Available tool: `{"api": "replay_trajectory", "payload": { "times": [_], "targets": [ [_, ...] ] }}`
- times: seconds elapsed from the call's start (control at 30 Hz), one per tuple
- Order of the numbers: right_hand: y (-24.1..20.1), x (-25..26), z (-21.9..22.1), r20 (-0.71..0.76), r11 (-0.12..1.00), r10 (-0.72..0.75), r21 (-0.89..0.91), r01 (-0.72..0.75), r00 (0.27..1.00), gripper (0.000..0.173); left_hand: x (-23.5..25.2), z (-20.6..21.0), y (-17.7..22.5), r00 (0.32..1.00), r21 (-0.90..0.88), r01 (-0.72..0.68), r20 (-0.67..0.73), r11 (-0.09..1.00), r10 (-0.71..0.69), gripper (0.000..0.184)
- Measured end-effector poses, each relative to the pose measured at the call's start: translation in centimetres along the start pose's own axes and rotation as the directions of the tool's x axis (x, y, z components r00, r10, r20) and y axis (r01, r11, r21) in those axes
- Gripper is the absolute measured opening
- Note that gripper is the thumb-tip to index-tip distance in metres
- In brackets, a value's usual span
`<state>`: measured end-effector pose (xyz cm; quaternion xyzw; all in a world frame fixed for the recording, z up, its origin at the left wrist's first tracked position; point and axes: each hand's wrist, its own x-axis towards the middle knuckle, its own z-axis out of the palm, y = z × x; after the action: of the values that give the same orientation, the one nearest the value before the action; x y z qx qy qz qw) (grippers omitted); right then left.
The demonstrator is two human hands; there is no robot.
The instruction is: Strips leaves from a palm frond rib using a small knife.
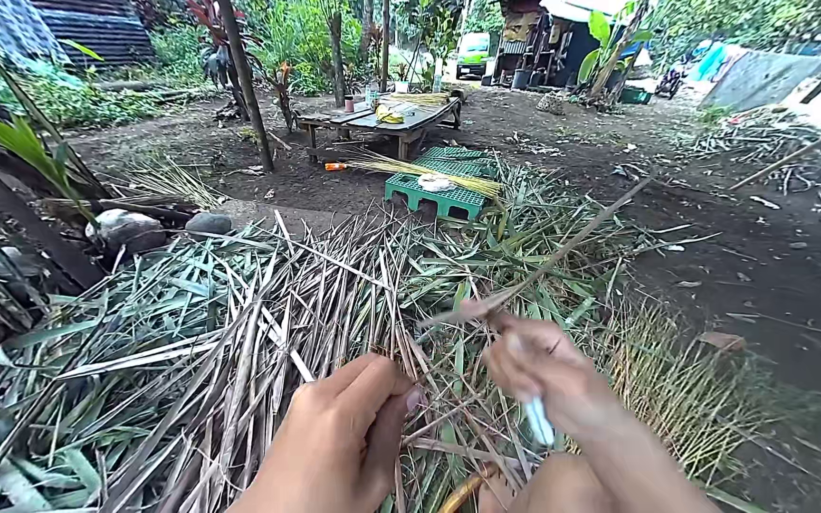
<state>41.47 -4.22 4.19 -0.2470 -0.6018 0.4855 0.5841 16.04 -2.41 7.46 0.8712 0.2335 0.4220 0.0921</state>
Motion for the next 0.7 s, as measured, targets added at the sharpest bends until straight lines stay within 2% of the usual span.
{"api": "replay_trajectory", "payload": {
  "times": [0.03, 0.07, 0.13, 0.17, 0.27, 0.33, 0.37, 0.4, 0.53, 0.63, 0.7],
  "targets": [
    [-0.3, 0.1, -1.0, -0.115, 1.000, -0.011, 0.023, 0.014, 0.993, 0.024, -0.1, -0.3, 0.1, 1.000, 0.067, -0.017, 0.001, 0.998, 0.017, 0.019],
    [-0.6, 0.2, -1.9, -0.194, 0.999, -0.021, 0.039, 0.030, 0.981, 0.031, -0.2, -0.5, 0.3, 0.999, 0.124, -0.033, 0.005, 0.992, 0.033, 0.019],
    [-0.7, 0.3, -2.3, -0.248, 0.999, -0.004, 0.043, 0.015, 0.969, 0.036, -0.2, -0.7, 0.4, 0.998, 0.220, -0.067, 0.005, 0.973, 0.068, 0.019],
    [-0.6, 0.2, -1.9, -0.228, 0.998, 0.018, 0.056, -0.005, 0.974, 0.036, -0.2, -0.6, 0.5, 0.997, 0.262, -0.078, 0.003, 0.962, 0.080, 0.020],
    [-0.5, -0.3, 0.6, 0.034, 0.997, 0.080, 0.014, -0.081, 0.996, 0.044, -0.1, -0.4, 0.5, 0.993, 0.347, -0.108, -0.006, 0.932, 0.117, 0.019],
    [-0.3, -0.4, 2.6, 0.196, 0.994, 0.111, -0.012, -0.111, 0.974, 0.045, -0.1, -0.2, 0.9, 0.988, 0.365, -0.142, -0.002, 0.920, 0.153, 0.019],
    [-0.2, -0.4, 3.1, 0.231, 0.993, 0.112, 0.003, -0.116, 0.966, 0.045, -0.1, -0.1, 1.1, 0.985, 0.371, -0.161, 0.002, 0.914, 0.172, 0.019],
    [-0.1, -0.3, 3.2, 0.215, 0.994, 0.100, 0.024, -0.107, 0.972, 0.043, -0.1, -0.1, 1.2, 0.983, 0.381, -0.174, 0.006, 0.908, 0.185, 0.018],
    [-0.3, 0.1, 0.7, -0.023, 0.998, 0.021, 0.067, -0.020, 0.999, 0.030, -0.2, -0.4, 1.0, 0.979, 0.397, -0.188, 0.006, 0.898, 0.202, 0.020],
    [-0.7, 0.4, -1.2, -0.238, 0.998, 0.014, 0.065, 0.002, 0.971, 0.034, -0.4, -0.9, 0.9, 0.987, 0.369, -0.157, 0.016, 0.916, 0.162, 0.020],
    [-0.9, 0.6, -2.1, -0.318, 0.998, 0.014, 0.058, 0.005, 0.948, 0.034, -0.4, -1.1, 0.9, 0.993, 0.329, -0.119, 0.027, 0.937, 0.116, 0.021]
  ]
}}
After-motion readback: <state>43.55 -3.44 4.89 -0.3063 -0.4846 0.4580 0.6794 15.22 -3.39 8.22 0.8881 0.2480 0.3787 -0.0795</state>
